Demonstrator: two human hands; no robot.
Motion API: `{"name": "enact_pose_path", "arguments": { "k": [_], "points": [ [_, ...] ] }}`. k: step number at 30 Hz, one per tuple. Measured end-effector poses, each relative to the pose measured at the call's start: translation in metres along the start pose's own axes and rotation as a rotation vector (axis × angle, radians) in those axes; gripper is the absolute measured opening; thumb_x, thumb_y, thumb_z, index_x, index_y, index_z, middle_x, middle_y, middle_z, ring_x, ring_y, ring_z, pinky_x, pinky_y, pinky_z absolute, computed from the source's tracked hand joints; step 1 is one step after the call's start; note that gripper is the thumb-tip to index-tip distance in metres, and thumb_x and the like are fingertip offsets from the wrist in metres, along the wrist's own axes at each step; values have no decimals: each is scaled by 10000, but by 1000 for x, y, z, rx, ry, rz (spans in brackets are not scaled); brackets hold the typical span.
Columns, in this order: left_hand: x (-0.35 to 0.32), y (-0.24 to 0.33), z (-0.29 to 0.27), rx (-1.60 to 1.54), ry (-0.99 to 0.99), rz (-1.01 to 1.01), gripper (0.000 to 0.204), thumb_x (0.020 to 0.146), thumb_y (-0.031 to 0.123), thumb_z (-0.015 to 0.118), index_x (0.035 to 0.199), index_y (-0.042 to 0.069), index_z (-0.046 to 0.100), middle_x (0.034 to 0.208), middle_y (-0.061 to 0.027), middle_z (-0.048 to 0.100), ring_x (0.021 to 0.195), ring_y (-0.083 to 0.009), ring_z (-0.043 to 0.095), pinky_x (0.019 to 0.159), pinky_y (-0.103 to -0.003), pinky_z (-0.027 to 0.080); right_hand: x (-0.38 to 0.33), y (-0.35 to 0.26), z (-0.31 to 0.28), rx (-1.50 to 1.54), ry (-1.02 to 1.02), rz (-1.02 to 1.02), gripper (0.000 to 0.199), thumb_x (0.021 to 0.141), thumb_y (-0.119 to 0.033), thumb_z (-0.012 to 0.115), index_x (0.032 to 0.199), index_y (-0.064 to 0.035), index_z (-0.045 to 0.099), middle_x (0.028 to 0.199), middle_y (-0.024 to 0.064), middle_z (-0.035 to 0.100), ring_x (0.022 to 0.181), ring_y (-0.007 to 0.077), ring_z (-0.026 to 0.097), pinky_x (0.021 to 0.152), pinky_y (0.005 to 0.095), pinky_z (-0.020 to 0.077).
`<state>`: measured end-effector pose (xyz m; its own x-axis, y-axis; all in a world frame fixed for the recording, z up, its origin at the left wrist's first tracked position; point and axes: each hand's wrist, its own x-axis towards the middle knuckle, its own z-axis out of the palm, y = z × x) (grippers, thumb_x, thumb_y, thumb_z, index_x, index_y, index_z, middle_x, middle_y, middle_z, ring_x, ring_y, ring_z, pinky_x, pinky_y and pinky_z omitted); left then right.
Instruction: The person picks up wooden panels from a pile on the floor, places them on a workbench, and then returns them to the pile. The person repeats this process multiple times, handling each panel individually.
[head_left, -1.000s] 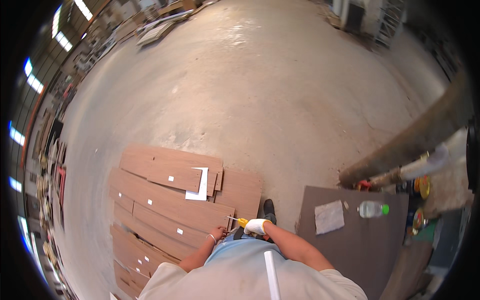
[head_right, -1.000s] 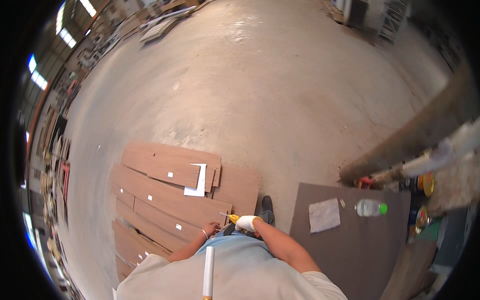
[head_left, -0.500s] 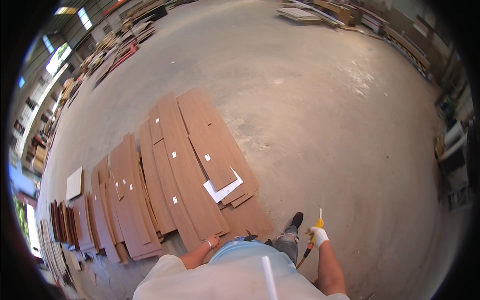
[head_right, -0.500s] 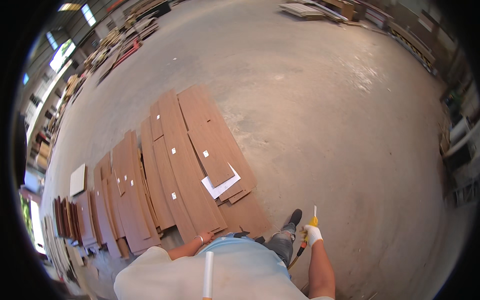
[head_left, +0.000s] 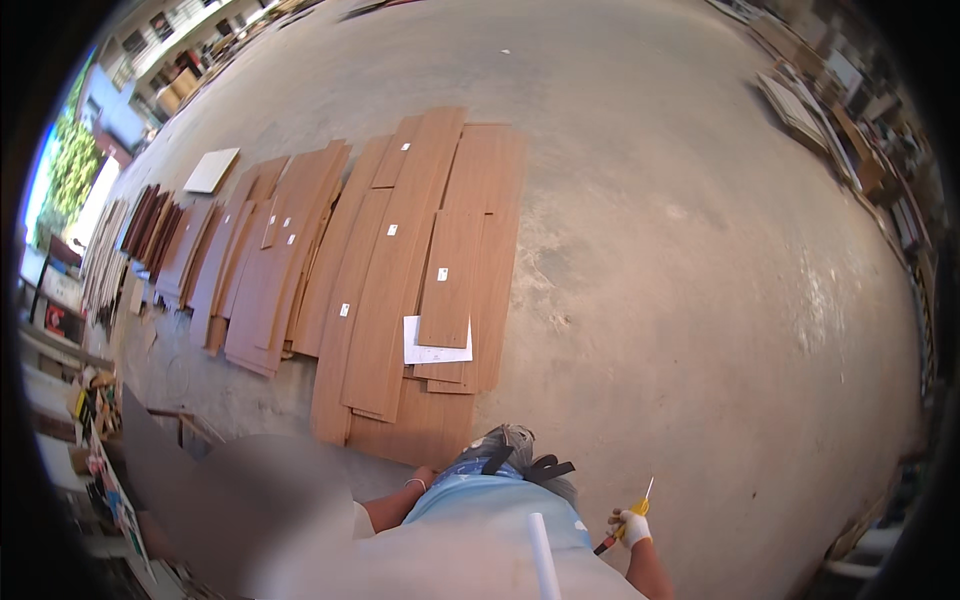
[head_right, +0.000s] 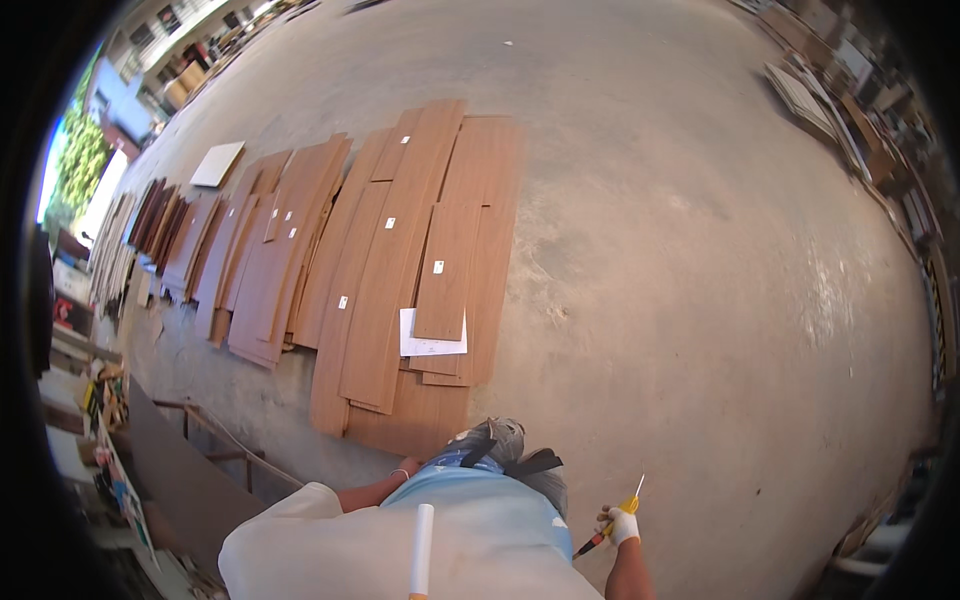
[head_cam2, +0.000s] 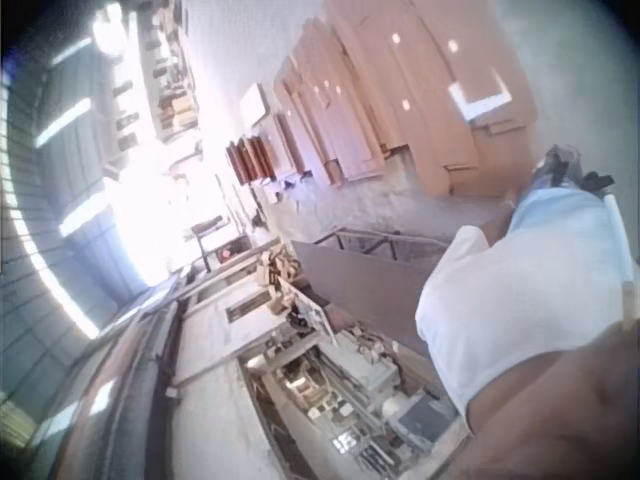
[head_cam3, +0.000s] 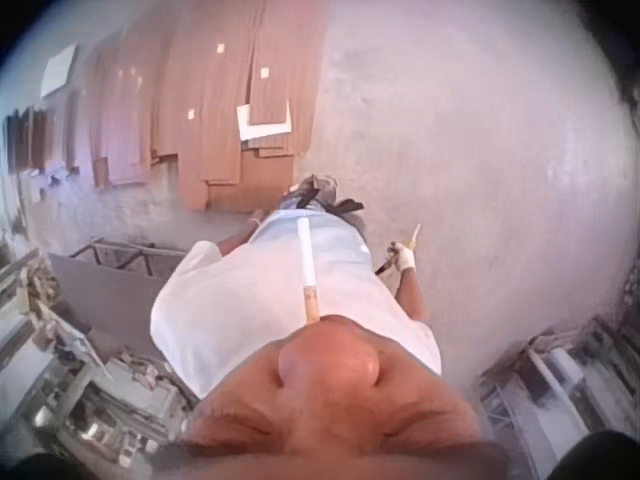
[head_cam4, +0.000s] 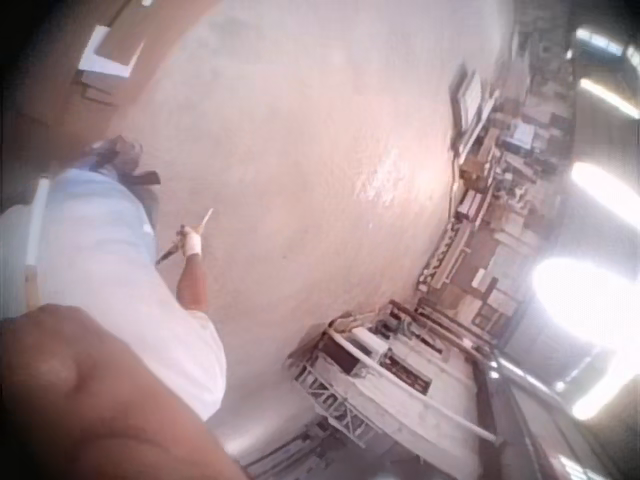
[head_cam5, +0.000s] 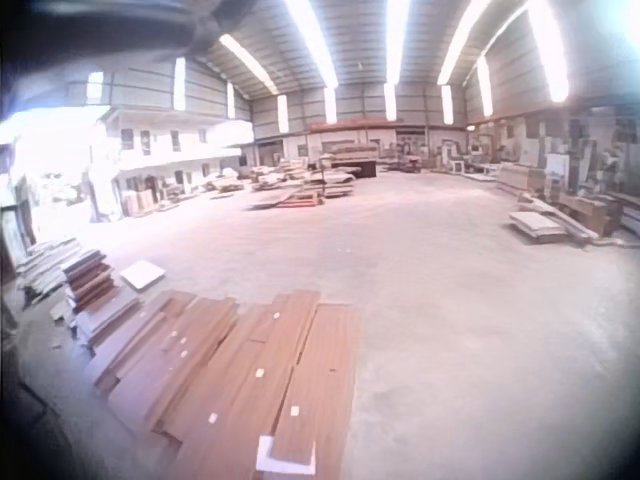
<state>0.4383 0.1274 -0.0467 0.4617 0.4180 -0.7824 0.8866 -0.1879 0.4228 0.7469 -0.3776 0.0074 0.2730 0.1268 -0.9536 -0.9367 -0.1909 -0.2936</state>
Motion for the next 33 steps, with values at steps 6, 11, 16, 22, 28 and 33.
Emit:
{"name": "enact_pose_path", "arguments": {
  "k": [6,11,16,22,28,33],
  "points": [
    [7,45,76,-76,-9,-153,442,829,421,623,985,22,730,1040,-234,684,1000,-372,671,854,-436,518,29,-285,156,-780,-200,-104,204,866,-134,578,971,32,632,810,175,673,520,205,601,542,389,568],
    [24,105,124,-238,-83,-270,433,831,416,620,987,28,732,1044,-235,685,994,-367,675,853,-435,518,29,-340,357,-1281,-288,-172,180,804,-165,675,802,11,637,625,82,599,447,165,540,455,337,496],
    [54,172,131,-447,-46,-367,425,834,411,616,989,34,735,1049,-236,686,988,-363,678,852,-434,518,35,-407,447,-1586,-120,-315,320,803,-323,657,750,-8,642,618,62,605,474,169,569,464,335,493],
    [95,258,97,-714,87,-442,385,843,372,602,1004,51,739,1054,-236,689,967,-351,685,846,-433,519,95,-575,490,-1312,-18,-529,197,826,-226,620,736,-58,572,553,77,553,435,195,501,411,352,384],
    [124,334,146,-853,330,-332,392,848,358,603,1041,41,728,1064,-241,686,998,-364,671,875,-414,506,124,-674,592,-1298,-145,-553,158,814,-163,575,699,-93,493,507,88,503,391,223,470,384,361,357],
    [144,419,206,-965,318,-533,348,851,303,616,1051,41,729,1065,-231,693,1001,-348,674,865,-403,505,139,-703,695,-1509,-328,-665,155,806,-154,559,690,-84,483,520,89,503,402,223,473,393,358,365]
  ]
}}
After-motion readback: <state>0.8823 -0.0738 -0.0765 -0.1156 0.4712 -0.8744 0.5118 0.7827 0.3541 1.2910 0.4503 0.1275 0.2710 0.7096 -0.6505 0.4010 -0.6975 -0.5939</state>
